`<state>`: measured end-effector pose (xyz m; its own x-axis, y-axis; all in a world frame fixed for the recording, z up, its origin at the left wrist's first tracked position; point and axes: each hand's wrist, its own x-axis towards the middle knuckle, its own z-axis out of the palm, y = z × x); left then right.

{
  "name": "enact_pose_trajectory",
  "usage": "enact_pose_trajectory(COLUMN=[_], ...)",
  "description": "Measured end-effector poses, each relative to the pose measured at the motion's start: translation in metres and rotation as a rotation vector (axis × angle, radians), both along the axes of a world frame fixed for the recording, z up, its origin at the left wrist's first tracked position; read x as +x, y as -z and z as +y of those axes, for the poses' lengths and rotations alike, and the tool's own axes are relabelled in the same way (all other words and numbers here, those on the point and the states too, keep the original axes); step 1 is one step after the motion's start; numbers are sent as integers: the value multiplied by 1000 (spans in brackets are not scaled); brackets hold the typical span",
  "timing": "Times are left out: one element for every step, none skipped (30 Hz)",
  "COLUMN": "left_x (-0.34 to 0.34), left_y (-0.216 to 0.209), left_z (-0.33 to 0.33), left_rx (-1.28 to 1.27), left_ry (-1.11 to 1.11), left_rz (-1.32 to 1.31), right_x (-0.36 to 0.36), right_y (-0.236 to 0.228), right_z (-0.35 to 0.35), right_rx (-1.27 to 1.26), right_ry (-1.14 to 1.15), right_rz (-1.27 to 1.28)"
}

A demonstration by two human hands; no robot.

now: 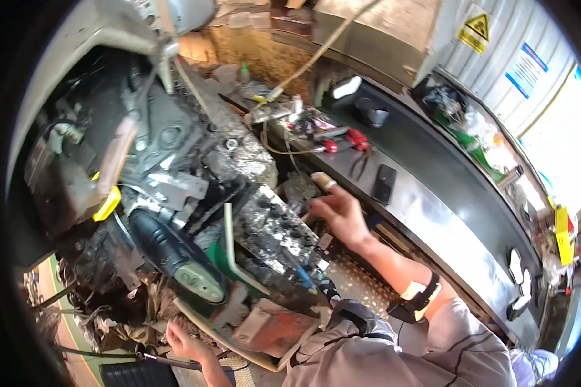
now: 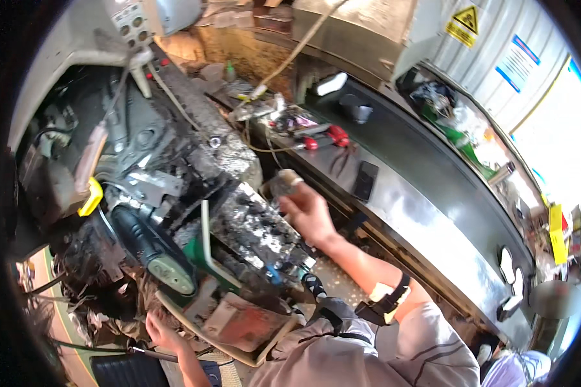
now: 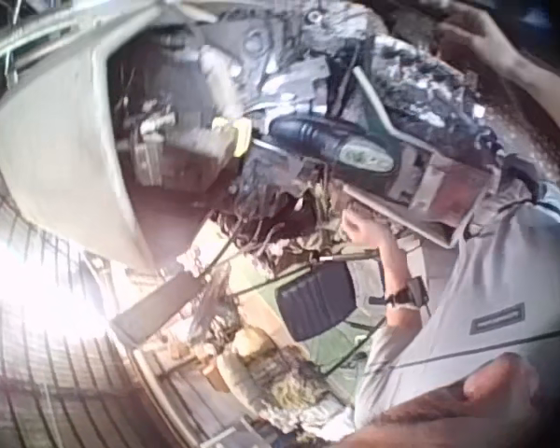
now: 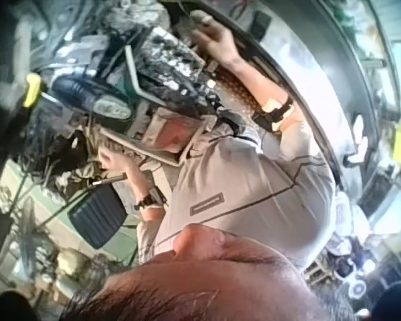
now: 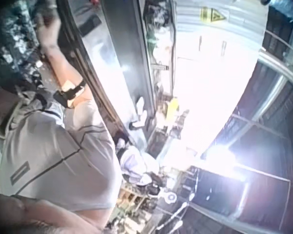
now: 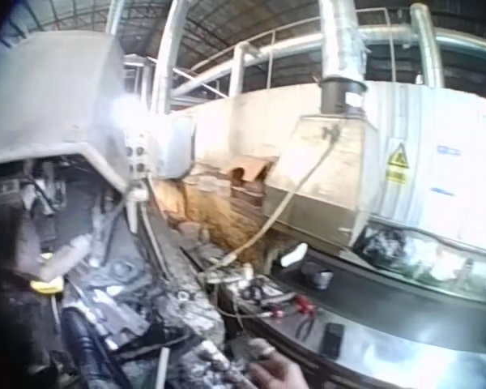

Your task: Operating an industrial toe lasting machine to shape and secure the upper material of a shoe over a last.

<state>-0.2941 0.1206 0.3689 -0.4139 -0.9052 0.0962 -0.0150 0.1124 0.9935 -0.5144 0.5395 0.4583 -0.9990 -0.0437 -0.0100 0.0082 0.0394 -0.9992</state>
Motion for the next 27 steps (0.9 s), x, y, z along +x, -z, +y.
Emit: enact_pose_trajectory(left_x=[12, 24, 42, 53, 52, 49, 52, 62, 76, 87, 91, 95, 101, 110, 116, 123, 133, 139, 147, 149, 148, 146, 145, 141, 136, 128, 126], left_y=[16, 33, 58, 76, 89, 100, 109, 124, 142, 152, 154, 151, 148, 145, 143, 141, 139, 138, 139, 137, 138, 139, 140, 141, 144, 146, 146], left_z=[-2, -9, -20, -21, -15, -5, 4, 2, -11, -16, -11, -5, -2, 0, 0, 2, 1, 0, 1, 1, 2, 3, 3, 4, 5, 2, 0], left_rx=[-94, -199, -229, -233, -91, 48, 17, 7, 131, 258, 345, 402, 435, 458, 472, 487, 494, 502, 507, 500, 507, 508, 508, 510, 504, 500, 490], left_ry=[-30, -72, -65, -59, -15, 28, 152, 142, 260, 380, 397, 371, 357, 346, 329, 314, 298, 291, 280, 277, 280, 279, 284, 282, 286, 297, 304], left_rz=[-60, -120, -74, -82, -180, -280, -329, -337, -263, -191, -251, -330, -389, -433, -470, -497, -523, -547, -561, -576, -587, -595, -606, -607, -605, -603, -599], right_x=[10, 22, 35, 47, 60, 74, 87, 98, 106, 112, 125, 134, 143, 151, 152, 152, 155, 155, 152, 153, 154, 152, 153, 153, 154, 154, 155], right_y=[17, 34, 44, 56, 82, 111, 127, 140, 150, 153, 156, 162, 168, 173, 179, 187, 189, 191, 194, 195, 193, 194, 196, 199, 200, 200, 202], right_z=[40, 74, 102, 133, 173, 211, 235, 253, 267, 281, 301, 318, 340, 361, 372, 380, 382, 383, 384, 384, 387, 388, 389, 389, 389, 389, 387], right_rx=[39, 70, 233, 400, 498, 597, 810, 1014, 1078, 1190, 1328, 1455, 1454, 1457, 1453, 1447, 1442, 1437, 1411, 1407, 1388, 1364, 1359, 1360, 1359, 1358, 1394], right_ry=[135, 258, 274, 289, 330, 370, 382, 381, 383, 338, 291, 231, 223, 131, 40, 34, 37, 44, 44, 40, 53, 66, 96, 101, 95, 90, 78], right_rz=[23, 44, -19, -82, -46, -11, 20, 57, 227, 182, 124, 69, 53, 6, -36, -50, -16, 17, 11, -10, 6, 29, 66, 59, 63, 69, 63])
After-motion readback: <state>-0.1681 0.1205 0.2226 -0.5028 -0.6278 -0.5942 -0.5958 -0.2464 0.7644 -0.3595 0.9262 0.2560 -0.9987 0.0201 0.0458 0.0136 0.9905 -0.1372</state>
